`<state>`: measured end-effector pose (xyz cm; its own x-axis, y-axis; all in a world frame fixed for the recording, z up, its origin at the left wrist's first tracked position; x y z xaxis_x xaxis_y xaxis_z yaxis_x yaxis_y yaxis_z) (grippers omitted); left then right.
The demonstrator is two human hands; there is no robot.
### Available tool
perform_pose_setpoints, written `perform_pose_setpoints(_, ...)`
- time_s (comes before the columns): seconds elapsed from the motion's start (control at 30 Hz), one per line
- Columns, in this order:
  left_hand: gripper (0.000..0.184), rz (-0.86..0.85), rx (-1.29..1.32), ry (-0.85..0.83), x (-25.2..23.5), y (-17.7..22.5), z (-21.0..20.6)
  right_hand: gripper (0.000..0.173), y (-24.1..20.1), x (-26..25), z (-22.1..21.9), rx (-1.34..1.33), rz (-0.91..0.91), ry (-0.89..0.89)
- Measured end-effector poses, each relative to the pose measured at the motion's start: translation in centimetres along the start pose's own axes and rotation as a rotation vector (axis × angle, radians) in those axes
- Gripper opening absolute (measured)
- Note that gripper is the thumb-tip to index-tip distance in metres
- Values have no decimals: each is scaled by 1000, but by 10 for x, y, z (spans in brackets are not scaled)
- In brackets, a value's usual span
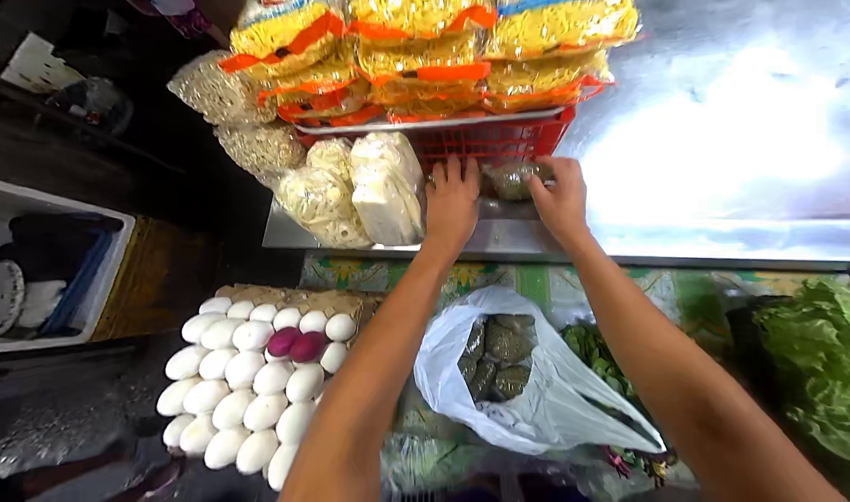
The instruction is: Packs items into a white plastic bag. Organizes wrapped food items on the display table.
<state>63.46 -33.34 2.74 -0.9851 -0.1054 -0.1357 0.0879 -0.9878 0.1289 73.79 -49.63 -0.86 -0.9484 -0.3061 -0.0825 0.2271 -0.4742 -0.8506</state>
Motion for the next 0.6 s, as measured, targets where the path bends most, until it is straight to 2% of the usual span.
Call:
perform_pose_setpoints(0.1, 43, -128, 267, 163, 48, 28, 37, 44, -3, 4, -5, 20, 50, -9)
perform_pose_setpoints(0.17, 37, -100, 506, 113, 94, 60, 48, 46, -3, -1, -5, 5, 63, 16)
perform_pose_setpoints(0.27, 34, 32, 783, -294, 171, 112, -6, 51, -3, 0, 5, -46, 57, 86)
perform_pose_setpoints(0.37, 39, 73, 557, -664, 236, 136, -65, 45, -12, 34, 33, -159, -7, 164)
perform_pose_setpoints(0.47, 57, 263, 364, -750, 287, 118, -96, 34, -11, 134, 41, -363, -211, -66)
perform_pose_setpoints(0.53, 75, 347, 331, -789, 310, 109, -107, 30, 7, 212, 13, -468, -323, -338)
perform_pose_setpoints(0.6, 80, 367, 335, -778, 314, 108, -109, 31, 32, 279, -24, -334, -423, -636)
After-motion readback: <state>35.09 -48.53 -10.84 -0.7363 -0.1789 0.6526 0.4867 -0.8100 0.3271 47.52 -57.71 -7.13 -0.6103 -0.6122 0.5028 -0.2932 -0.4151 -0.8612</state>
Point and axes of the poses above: each hand's wrist, its own x-axis away from the middle knuckle, its own z-axis out of the back of the hand, y = z × x, the point moved 8 cm from there along -x, towards the middle knuckle, and after that the axes turned 12 degrees about -z, right-handed, at the moved point
